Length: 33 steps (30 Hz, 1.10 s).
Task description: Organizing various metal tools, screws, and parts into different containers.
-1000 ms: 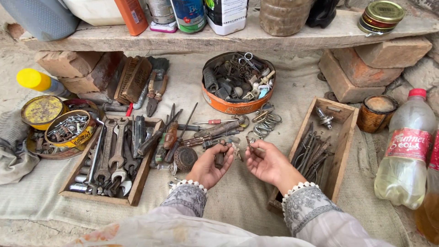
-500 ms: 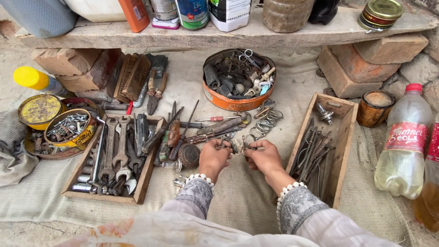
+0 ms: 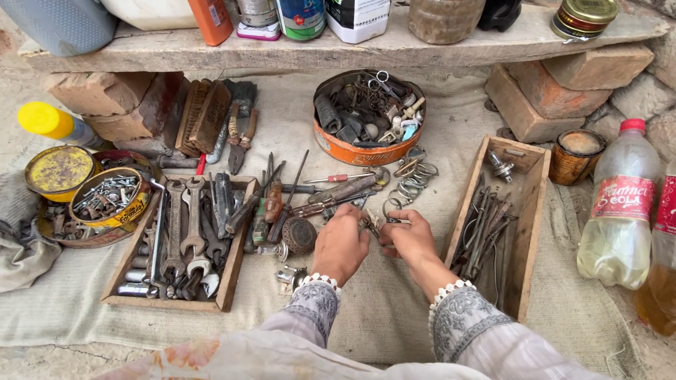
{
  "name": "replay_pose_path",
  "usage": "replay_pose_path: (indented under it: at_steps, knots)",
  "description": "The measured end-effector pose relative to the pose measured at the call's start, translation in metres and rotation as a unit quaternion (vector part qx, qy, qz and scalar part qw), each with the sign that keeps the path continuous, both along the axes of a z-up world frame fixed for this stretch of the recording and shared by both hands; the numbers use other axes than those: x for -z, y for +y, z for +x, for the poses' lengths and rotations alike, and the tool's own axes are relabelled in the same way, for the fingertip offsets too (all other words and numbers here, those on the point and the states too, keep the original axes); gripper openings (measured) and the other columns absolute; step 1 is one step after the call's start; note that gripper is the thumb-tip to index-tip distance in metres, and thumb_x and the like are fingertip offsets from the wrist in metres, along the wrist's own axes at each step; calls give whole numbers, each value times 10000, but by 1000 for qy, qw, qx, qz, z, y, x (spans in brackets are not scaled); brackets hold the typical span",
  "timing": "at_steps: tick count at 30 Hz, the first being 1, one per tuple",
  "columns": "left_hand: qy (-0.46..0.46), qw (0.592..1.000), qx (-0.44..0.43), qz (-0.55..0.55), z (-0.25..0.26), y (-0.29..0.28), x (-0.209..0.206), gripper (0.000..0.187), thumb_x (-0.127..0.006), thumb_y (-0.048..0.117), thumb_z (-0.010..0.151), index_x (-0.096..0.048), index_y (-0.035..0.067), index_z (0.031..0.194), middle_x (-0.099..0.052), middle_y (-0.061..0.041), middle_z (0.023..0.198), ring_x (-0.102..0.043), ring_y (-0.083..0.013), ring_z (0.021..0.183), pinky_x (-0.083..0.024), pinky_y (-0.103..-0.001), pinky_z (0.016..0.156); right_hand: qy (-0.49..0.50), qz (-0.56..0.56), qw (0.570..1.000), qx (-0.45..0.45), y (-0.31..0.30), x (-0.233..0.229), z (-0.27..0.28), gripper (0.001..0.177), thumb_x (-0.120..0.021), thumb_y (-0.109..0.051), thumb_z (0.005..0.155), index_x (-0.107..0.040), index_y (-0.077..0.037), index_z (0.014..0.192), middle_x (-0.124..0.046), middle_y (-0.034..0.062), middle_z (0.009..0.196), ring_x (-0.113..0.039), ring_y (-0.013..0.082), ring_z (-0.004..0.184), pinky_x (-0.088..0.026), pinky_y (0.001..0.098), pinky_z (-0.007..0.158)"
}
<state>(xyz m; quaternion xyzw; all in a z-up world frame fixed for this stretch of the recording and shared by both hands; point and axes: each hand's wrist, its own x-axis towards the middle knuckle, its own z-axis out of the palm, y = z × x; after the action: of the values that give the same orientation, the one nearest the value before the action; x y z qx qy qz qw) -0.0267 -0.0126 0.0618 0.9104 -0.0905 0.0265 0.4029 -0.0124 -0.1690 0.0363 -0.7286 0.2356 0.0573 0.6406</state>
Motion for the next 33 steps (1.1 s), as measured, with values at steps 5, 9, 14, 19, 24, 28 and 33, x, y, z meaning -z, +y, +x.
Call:
replay_pose_path:
  at_steps: [5,9,14,19,24,28,33]
  knots:
    - [-1,997,-29,-75,3,2,-15,178,-677,135,892,-774,118,1041,-755,-115,1047,-737,-261,944,-561,-372,879,-9,10,1000,6,3,-13,-8,414,-680,-69,872,-570,-42,1270,-728,111,1054,-703,190,852,-600,317,642]
    - [50,977,-71,-197,8,-6,2,188,-709,55,839,-766,59,1018,-797,-89,929,-766,-165,833,-591,-303,763,-23,29,999,8,3,-31,-20,344,-667,-118,905,-591,-47,1233,-735,105,1036,-721,189,860,-606,311,658]
    - [177,913,-123,-347,-3,-24,0,377,-679,39,878,-553,40,1233,-753,-107,1012,-759,-165,864,-611,-310,711,-47,68,997,-2,-5,-39,-34,340,-686,-134,906,-588,-51,1220,-730,106,1042,-713,187,873,-590,320,692]
    - [206,850,-132,-466,-17,-39,24,325,-635,34,906,-635,23,1231,-755,-118,1062,-744,-166,885,-615,-295,712,-59,77,994,-51,-16,-43,-48,400,-675,-133,920,-542,-45,1287,-714,130,1083,-706,197,901,-589,327,725]
    - [180,885,-216,-372,-49,-37,11,265,-647,57,908,-734,92,1155,-774,-69,993,-727,-125,859,-585,-278,695,-46,46,986,-156,-13,-42,-54,601,-567,-114,928,-327,-169,1476,-639,60,1179,-738,220,959,-630,345,761]
    - [169,903,-189,-346,-57,-35,23,240,-670,72,901,-738,94,1129,-784,-47,958,-727,-145,816,-586,-290,680,-51,7,978,-201,-12,-32,-64,403,-596,-183,959,-497,-95,1340,-696,103,1105,-742,201,923,-613,325,712]
    - [210,926,-149,-275,-74,-35,18,279,-656,56,877,-738,110,1137,-789,-46,926,-760,-115,829,-616,-285,668,-74,-51,978,-189,-15,-29,-73,229,-647,-222,952,-660,-28,1071,-743,81,933,-737,165,747,-575,301,569]
